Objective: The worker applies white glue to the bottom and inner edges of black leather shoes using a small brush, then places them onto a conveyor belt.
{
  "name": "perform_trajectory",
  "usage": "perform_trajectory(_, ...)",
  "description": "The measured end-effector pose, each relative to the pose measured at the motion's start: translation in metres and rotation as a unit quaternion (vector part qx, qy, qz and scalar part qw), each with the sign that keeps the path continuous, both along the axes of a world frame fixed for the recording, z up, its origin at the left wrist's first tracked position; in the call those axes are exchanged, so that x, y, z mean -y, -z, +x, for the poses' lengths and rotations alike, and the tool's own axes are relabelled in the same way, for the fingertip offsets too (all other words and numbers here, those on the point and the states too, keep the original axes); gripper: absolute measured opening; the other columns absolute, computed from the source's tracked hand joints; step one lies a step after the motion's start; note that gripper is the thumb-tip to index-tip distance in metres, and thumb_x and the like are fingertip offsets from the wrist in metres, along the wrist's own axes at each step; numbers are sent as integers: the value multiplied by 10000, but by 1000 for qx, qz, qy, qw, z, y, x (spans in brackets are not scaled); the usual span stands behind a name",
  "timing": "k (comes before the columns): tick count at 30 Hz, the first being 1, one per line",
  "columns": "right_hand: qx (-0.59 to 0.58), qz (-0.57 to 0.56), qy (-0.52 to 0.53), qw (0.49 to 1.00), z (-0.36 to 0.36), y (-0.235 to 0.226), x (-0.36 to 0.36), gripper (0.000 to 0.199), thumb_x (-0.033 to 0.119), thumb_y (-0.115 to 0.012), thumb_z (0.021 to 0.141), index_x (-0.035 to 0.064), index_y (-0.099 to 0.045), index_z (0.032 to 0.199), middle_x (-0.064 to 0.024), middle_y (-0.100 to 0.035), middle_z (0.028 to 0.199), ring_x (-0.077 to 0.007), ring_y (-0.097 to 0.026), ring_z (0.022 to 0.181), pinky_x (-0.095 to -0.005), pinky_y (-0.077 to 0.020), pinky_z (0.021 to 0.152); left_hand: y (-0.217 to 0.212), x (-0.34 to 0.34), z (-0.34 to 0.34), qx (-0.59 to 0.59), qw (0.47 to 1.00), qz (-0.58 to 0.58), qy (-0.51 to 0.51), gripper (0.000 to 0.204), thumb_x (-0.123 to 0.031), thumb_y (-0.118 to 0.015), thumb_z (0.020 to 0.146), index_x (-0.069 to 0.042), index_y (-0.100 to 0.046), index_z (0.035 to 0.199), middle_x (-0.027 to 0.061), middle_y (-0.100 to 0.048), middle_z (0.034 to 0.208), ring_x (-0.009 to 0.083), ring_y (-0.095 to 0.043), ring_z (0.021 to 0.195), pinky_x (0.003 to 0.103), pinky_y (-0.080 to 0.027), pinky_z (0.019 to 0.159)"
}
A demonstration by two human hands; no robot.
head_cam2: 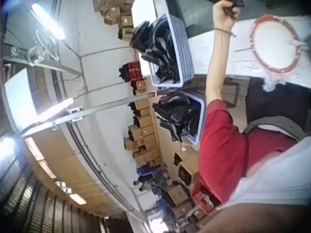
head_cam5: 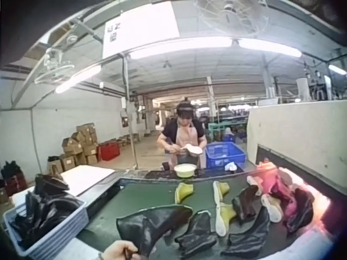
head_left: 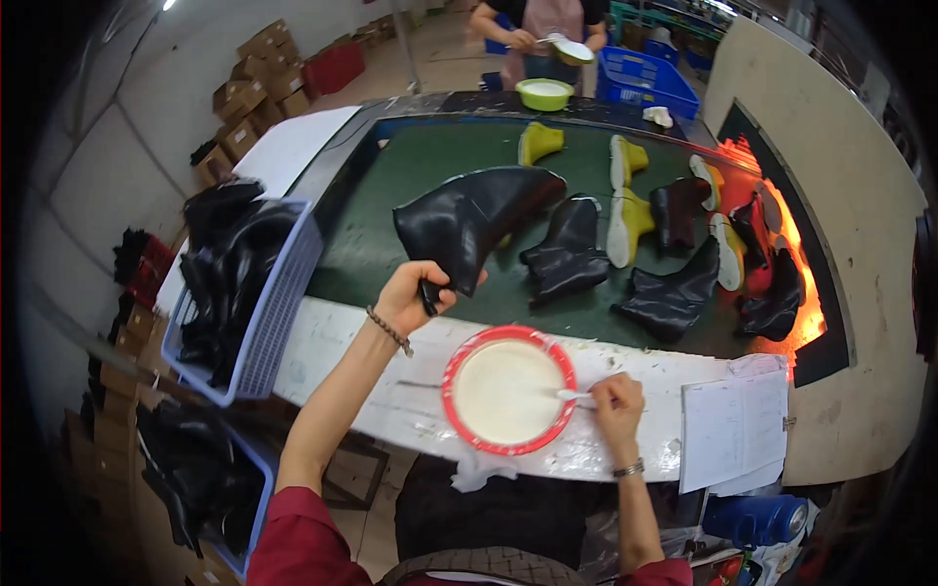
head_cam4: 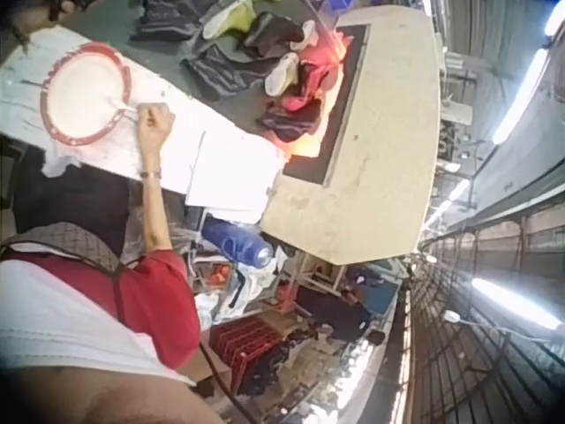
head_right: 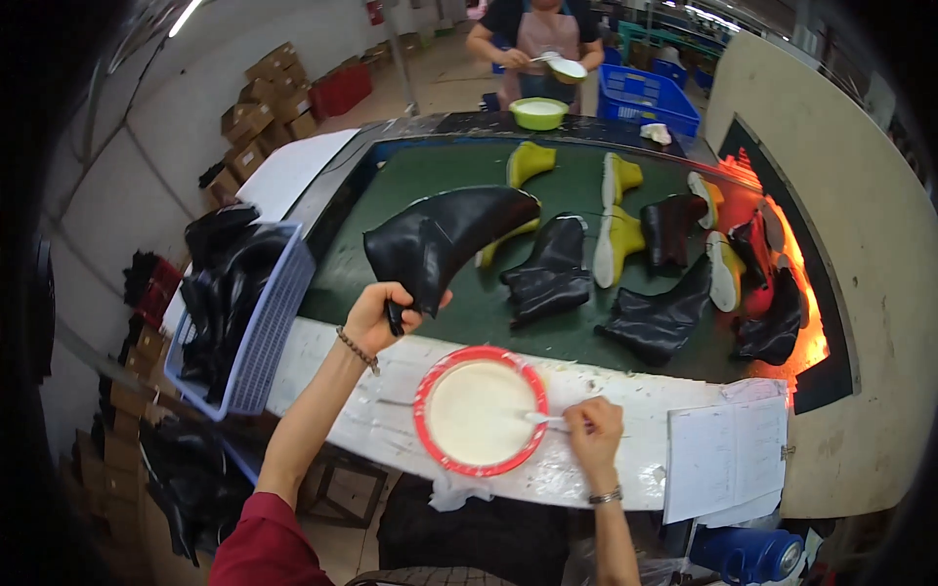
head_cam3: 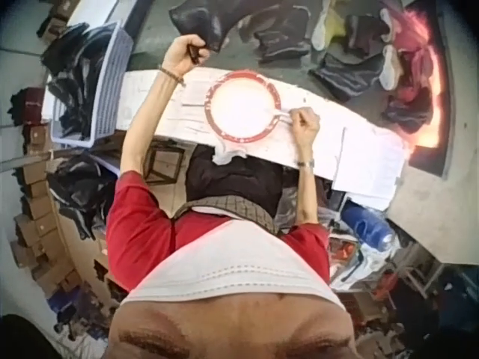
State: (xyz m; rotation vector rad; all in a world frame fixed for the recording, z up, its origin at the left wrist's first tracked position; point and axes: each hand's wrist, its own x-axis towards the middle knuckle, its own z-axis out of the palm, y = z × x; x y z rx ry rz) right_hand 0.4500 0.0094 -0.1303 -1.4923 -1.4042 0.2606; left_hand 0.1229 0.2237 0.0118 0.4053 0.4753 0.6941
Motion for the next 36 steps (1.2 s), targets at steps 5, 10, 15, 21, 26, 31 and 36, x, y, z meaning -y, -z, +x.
perform_trajectory(5, 1, 1, -22, 1000, 3, -19, -4, 73, 104, -794, 790, 122, -728, 765, 6, -645, 712, -180, -559, 639, -351, -389, 719, 15, -125, 101, -41, 998, 40, -14, 487, 6, -517, 853, 160, -492, 1315, 338, -624, 1247, 400, -701, 1067, 329, -665, 722)
perform_trajectory(10, -19, -5, -25, 1000, 5, -12, 2, 126, 140, -859, 730, 133, -736, 757, 21, -664, 722, -164, -582, 639, -332, -397, 718, 83, -259, 193, -19, 996, -26, -83, 333, -37, -586, 942, 114, -550, 1236, 272, -637, 1234, 515, -628, 1164, 444, -674, 828)
perform_trajectory(15, -57, -34, -46, 997, 5, -24, -6, 102, 153, -853, 739, 142, -756, 767, 25, -657, 702, -155, -589, 645, -331, -399, 726, 112, -313, 211, -274, 938, 107, -186, 398, -191, -673, 985, 16, -548, 1302, 217, -674, 1197, 448, -692, 1039, 489, -664, 805)
perform_trajectory(21, -50, -41, -33, 997, 14, -24, -12, 110, 175, -856, 740, 138, -757, 769, 36, -648, 695, -148, -576, 642, -329, -388, 714, 86, -224, 229, -600, 394, 648, -254, 456, -149, -671, 918, -48, -534, 1341, 224, -567, 1172, 431, -591, 1058, 491, -501, 914)
perform_trajectory(26, -44, -39, -37, 998, 15, -16, -12, 138, 188, -880, 719, 149, -764, 780, 47, -651, 704, -143, -587, 650, -318, -388, 702, 139, -171, 262, -629, 386, 666, -103, 857, -460, -834, 780, 79, -522, 1370, 207, -539, 1202, 378, -544, 1126, 466, -487, 911)
perform_trajectory(31, -53, -30, -30, 998, 12, -14, -11, 132, 186, -877, 735, 146, -757, 773, 50, -652, 703, -138, -580, 640, -315, -386, 701, 148, -168, 276, -677, 321, 657, -84, 809, -393, -839, 777, 15, -530, 1403, 152, -509, 1247, 332, -502, 1149, 450, -457, 886)
perform_trajectory(36, -52, -31, -29, 998, 11, -15, -5, 128, 179, -870, 746, 141, -750, 768, 48, -654, 705, -137, -576, 632, -315, -383, 700, 151, -161, 291, -664, 279, 689, -82, 616, -270, -792, 827, -157, -594, 1399, 116, -510, 1247, 317, -502, 1124, 453, -454, 843)
